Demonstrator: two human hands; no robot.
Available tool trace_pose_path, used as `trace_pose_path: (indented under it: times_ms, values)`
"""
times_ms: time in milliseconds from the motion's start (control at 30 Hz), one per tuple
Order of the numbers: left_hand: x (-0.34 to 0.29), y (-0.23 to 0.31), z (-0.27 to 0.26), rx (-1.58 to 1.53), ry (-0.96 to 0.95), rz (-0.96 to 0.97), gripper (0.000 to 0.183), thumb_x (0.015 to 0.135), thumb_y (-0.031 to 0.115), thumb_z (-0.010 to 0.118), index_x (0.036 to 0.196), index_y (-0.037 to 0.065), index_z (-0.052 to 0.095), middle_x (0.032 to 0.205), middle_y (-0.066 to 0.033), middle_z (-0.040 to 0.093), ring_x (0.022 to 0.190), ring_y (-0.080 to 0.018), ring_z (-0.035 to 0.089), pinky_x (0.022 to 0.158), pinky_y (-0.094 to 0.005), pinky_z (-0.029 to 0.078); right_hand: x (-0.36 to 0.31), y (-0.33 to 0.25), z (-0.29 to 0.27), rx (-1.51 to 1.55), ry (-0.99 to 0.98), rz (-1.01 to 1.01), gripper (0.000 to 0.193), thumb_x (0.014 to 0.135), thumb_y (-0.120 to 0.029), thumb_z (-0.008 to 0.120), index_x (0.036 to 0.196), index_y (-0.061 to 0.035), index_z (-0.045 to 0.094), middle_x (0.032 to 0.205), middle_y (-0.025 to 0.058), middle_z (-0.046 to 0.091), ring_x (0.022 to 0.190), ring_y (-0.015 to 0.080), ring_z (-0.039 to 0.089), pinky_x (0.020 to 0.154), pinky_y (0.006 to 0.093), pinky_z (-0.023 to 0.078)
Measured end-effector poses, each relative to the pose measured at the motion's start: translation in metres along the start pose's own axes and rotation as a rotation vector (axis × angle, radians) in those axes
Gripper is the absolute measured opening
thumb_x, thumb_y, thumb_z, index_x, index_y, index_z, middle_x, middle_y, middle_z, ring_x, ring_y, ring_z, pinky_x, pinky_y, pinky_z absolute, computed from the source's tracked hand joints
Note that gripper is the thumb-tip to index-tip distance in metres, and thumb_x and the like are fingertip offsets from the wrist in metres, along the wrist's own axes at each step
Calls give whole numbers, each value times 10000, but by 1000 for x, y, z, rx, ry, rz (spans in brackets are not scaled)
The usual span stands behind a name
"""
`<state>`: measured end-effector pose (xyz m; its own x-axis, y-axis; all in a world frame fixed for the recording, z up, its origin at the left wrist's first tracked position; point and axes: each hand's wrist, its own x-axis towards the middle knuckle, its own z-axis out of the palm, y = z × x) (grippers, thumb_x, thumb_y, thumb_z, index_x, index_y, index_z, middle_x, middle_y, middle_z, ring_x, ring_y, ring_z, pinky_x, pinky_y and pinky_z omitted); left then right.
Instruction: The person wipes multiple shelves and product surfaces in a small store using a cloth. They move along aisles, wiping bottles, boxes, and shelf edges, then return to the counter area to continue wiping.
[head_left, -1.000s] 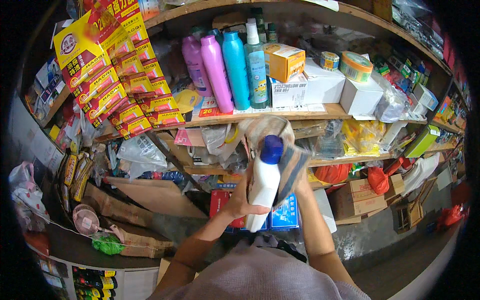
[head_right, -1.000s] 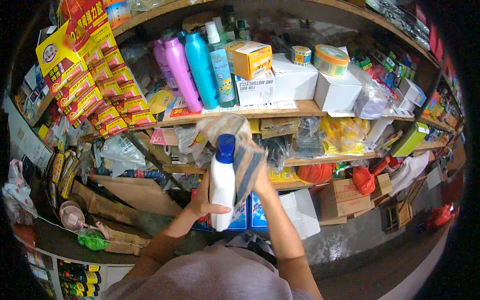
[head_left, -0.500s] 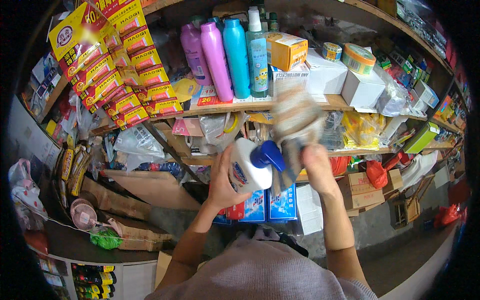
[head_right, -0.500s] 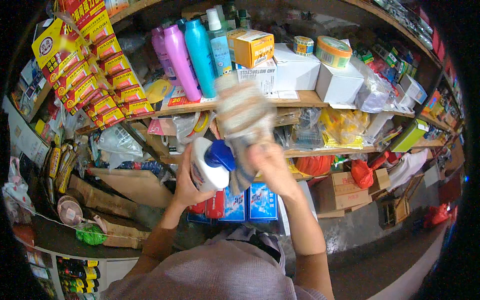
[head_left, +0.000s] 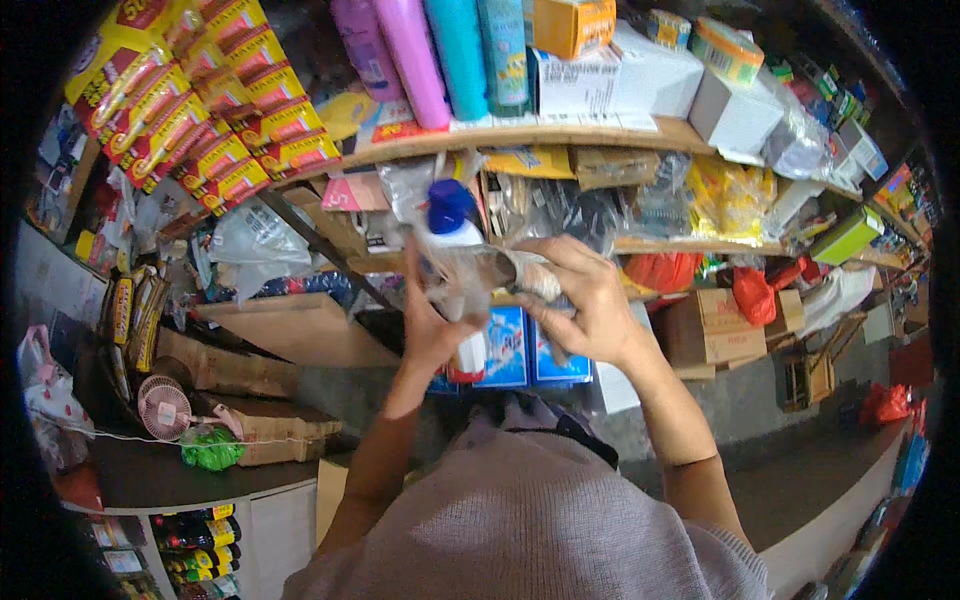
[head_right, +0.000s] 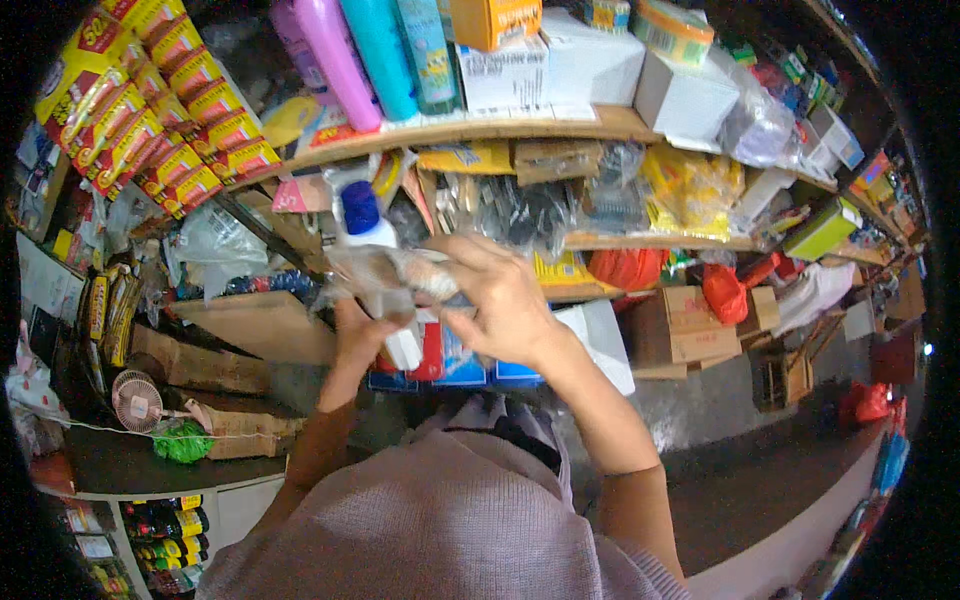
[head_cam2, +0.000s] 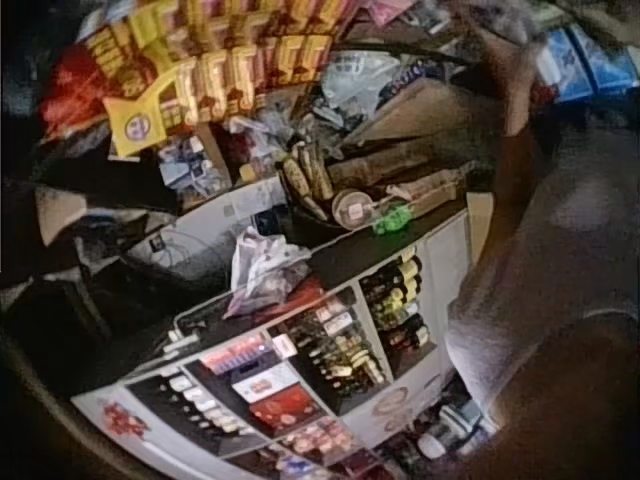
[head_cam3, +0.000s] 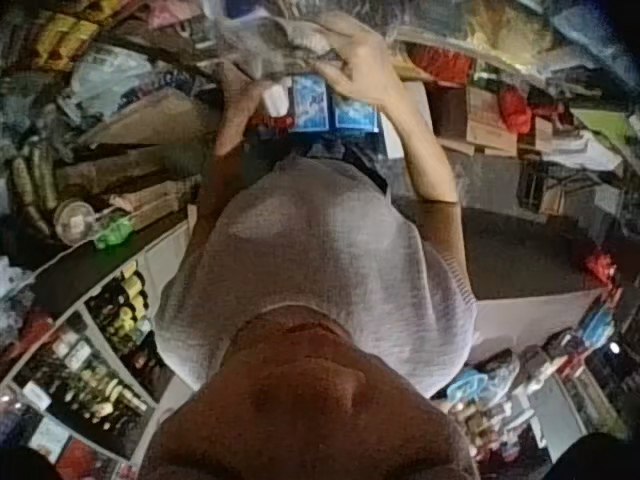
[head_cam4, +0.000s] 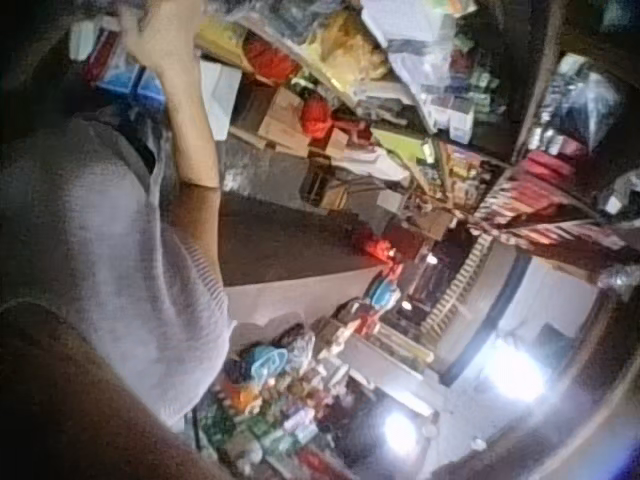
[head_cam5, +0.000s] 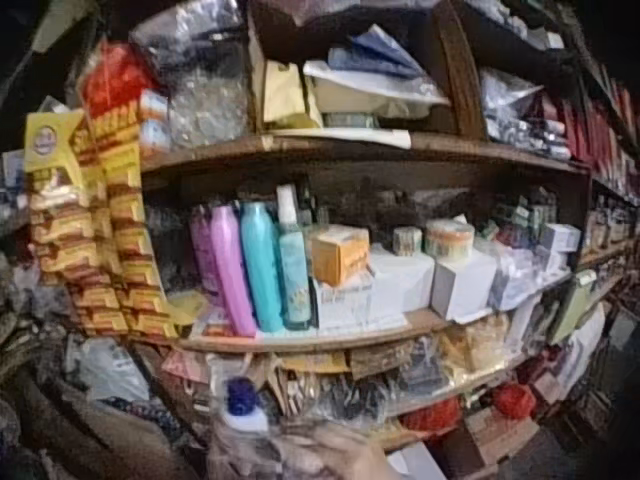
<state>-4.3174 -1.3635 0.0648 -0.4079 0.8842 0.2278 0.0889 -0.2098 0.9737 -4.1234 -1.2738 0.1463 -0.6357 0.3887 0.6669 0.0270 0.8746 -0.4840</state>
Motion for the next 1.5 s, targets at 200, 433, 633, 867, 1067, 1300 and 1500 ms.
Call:
trace_pose_path:
  times_ms: [200, 433, 633, 867, 1067, 1300, 1500]
  values:
    - [-3, -23, -12, 436, -111, 360, 1078, 534, 160, 809, 1423, 20, 216, 1268, -209, 454, 1179, -325, 462, 995, -430, 360, -32, 20, -4, 676, 67, 797, 427, 871, -278, 646, 1186, -8, 549, 914, 90, 664, 875, 147, 597, 776, 331, 486]
    - [-29, -95, 25, 543, -292, 372, 979, 541, 199, 813, 1367, 1, 326, 1222, -241, 485, 1110, -402, 489, 921, -443, 415, -57, 24, 15, 11, -286, 539, 527, 680, -257, 720, 1144, -44, 592, 888, 229, 648, 842, 365, 642, 747, 414, 497]
    - [-19, -134, 43, 586, -571, 205, 1051, 583, 230, 804, 1426, 19, 212, 1260, -243, 482, 1132, -403, 502, 926, -435, 435, -88, 59, 48, -61, -286, 860, 552, 646, -196, 727, 1153, -28, 584, 759, 196, 652, 714, 309, 663, 656, 374, 504]
    - [78, -41, 24, 739, -280, 798, 257, 733, 30, 632, 990, 30, 634, 1114, -139, 575, 1082, -313, 542, 929, -411, 433, -138, 131, 91, -365, -368, 803, 283, 641, -256, 694, 896, -151, 627, 748, 158, 654, 701, 361, 640, 638, 447, 513]
    - [187, 97, -38, 820, 404, 697, 384, 836, 100, 567, 1185, -1, 444, 1185, -194, 465, 1161, -350, 429, 1004, -409, 335, -207, 193, 144, -446, -499, 890, 232, 718, -292, 667, 875, -123, 641, 828, 160, 676, 767, 353, 663, 678, 466, 523]
    - [185, 126, -106, 1122, 893, 695, 587, 768, 143, 640, 1269, 2, 368, 1292, -214, 376, 1204, -397, 375, 1007, -470, 314, -236, 190, 151, -437, -623, 958, 476, 716, -435, 706, 1021, -81, 613, 871, 163, 682, 828, 323, 672, 719, 423, 534]
    - [192, 115, -163, 746, 735, 485, 610, 800, 138, 640, 1312, -32, 354, 1241, -245, 459, 1141, -387, 475, 957, -422, 386, -224, 186, 100, -424, -660, 967, 613, 664, -528, 742, 1078, -98, 601, 914, 148, 680, 852, 321, 661, 706, 429, 521]
